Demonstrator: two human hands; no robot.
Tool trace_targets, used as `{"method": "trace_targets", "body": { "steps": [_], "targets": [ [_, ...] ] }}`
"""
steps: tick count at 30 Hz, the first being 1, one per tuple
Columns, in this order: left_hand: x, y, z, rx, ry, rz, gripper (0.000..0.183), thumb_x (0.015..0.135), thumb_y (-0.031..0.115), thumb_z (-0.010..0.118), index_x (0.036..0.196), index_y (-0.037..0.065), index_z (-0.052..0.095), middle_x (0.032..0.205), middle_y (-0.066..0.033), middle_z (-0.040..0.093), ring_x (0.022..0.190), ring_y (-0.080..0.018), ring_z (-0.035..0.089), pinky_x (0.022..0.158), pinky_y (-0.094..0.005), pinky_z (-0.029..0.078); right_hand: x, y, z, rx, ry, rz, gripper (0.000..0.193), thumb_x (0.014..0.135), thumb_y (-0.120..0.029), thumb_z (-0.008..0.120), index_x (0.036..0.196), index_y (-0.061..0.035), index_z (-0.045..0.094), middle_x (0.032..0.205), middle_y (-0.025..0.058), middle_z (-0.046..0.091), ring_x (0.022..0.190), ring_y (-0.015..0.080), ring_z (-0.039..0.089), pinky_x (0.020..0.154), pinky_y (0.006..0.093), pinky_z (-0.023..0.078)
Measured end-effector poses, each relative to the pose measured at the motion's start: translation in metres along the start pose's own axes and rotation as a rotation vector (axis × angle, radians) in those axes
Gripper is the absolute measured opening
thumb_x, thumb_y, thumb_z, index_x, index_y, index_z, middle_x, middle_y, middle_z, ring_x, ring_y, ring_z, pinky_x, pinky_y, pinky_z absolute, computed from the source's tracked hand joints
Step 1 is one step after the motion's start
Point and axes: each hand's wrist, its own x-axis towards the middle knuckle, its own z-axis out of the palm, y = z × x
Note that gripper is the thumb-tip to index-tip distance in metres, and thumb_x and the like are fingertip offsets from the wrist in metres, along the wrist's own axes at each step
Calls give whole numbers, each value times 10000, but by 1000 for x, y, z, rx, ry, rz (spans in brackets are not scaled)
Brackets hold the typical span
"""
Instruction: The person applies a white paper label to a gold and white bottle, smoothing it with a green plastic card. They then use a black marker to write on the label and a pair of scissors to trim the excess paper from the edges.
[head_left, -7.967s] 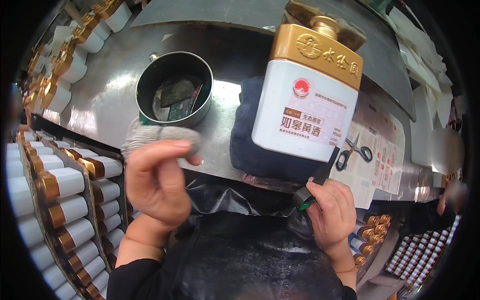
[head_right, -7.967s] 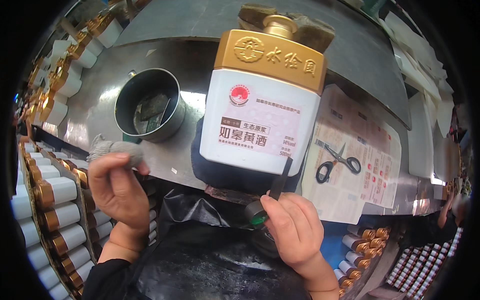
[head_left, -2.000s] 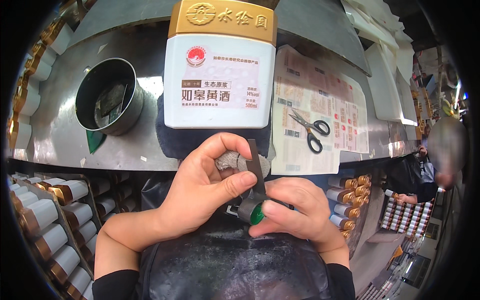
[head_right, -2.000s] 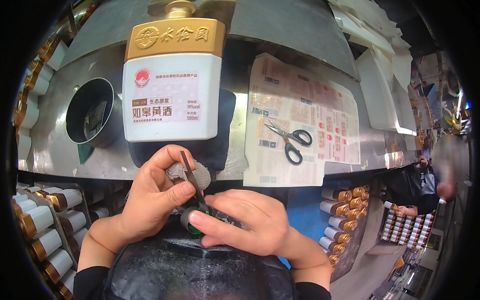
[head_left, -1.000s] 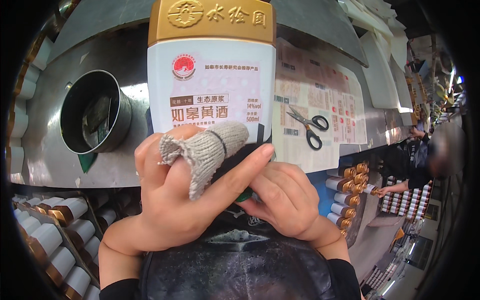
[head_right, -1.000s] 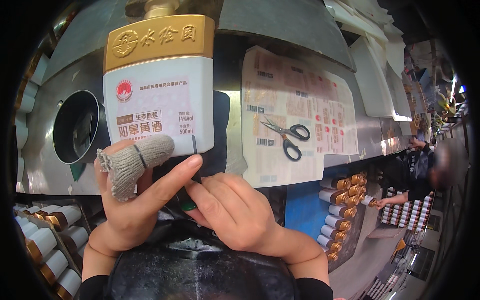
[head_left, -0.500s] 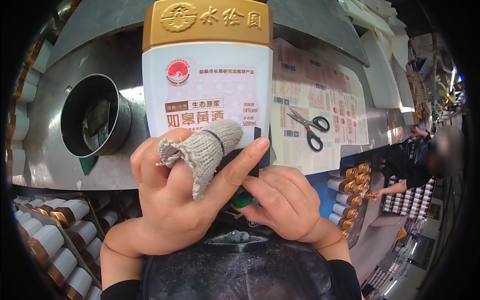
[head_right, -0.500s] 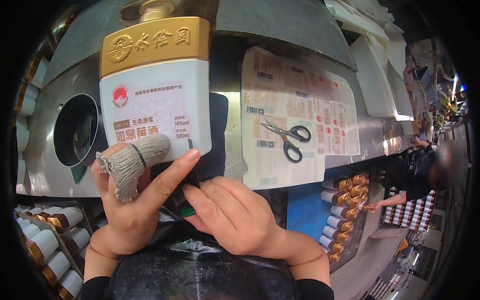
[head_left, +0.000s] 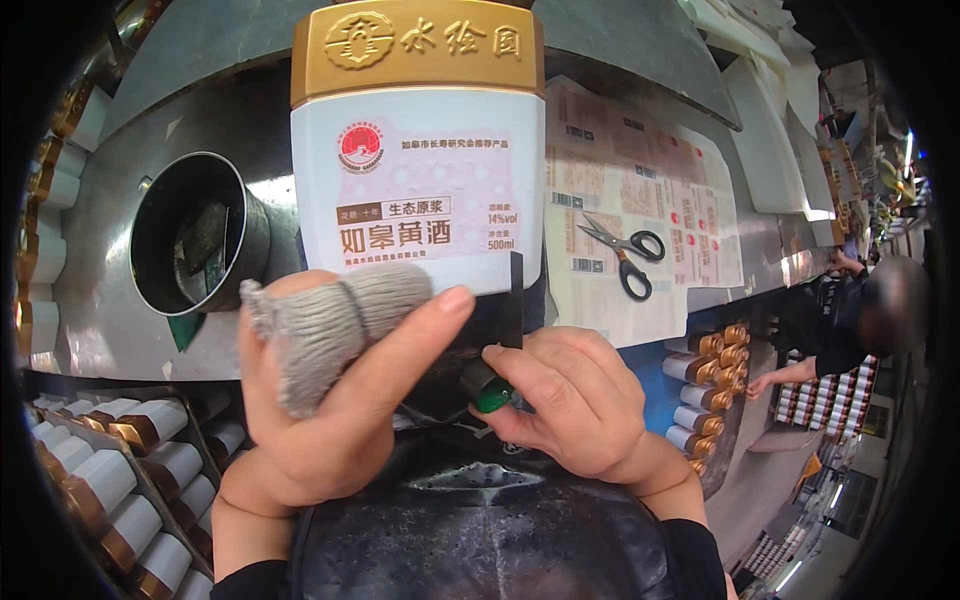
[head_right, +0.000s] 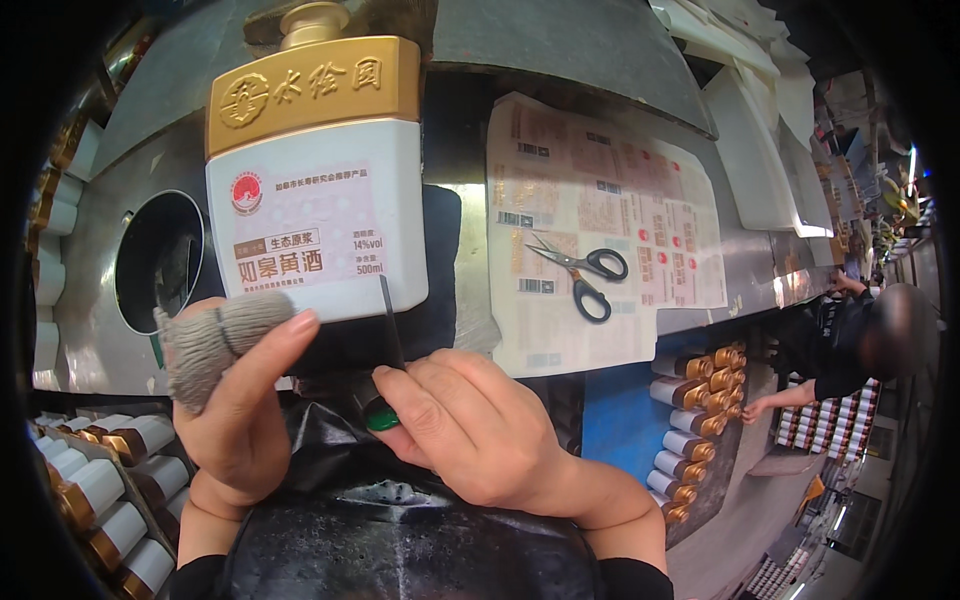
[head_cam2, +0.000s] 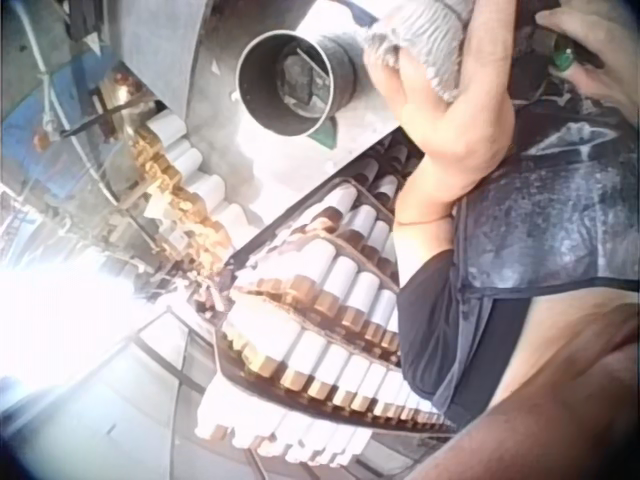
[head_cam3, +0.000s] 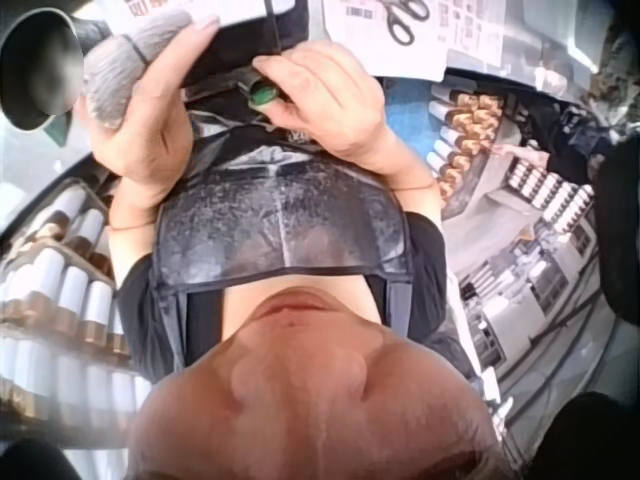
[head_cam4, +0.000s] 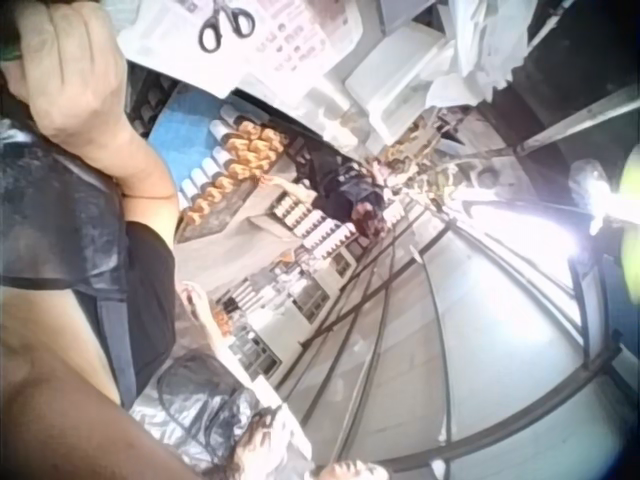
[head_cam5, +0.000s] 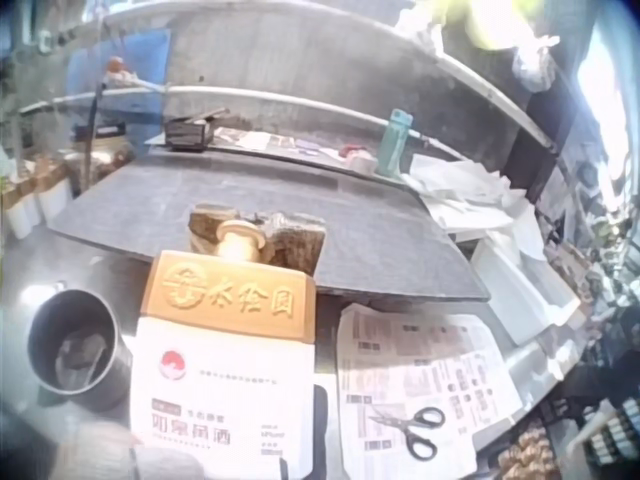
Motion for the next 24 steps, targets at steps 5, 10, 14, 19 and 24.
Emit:
{"method": "trace_targets", "body": {
  "steps": [5,10,14,19,24],
  "targets": [
    [-8,-7,-5,52,74,18,439,639,4,675,1036,181,737,949,-42,656,790,-231,539,684,-337,421,0,-4,3,-5,53,72,403,646,-95,809,1010,-10,657,788,85,605,729,249,617,673,332,529],
    [-17,-5,-9,66,78,-67,450,637,0,668,1026,214,739,940,-31,654,809,-245,521,701,-360,416,1,-3,3,15,53,73,407,653,-104,812,1015,-12,651,775,85,605,716,248,616,675,332,529],
    [-18,-5,-8,38,76,-99,446,635,1,667,1020,215,741,947,-35,655,811,-246,516,718,-361,412,1,-3,3,23,47,75,409,657,-111,814,1018,-13,647,768,84,606,708,247,616,677,334,529],
    [-17,-5,-10,56,53,-85,431,625,5,668,1000,203,748,949,-35,655,807,-243,513,734,-358,408,2,-3,2,17,49,83,403,662,-112,813,1016,-12,647,766,83,606,706,250,616,677,336,527],
    [-19,-7,-9,43,63,-78,433,617,2,662,999,186,749,944,-36,652,805,-234,516,740,-365,403,3,-4,0,32,40,91,403,667,-116,814,1017,-8,647,770,88,609,713,257,617,678,336,527]
  ]
}}
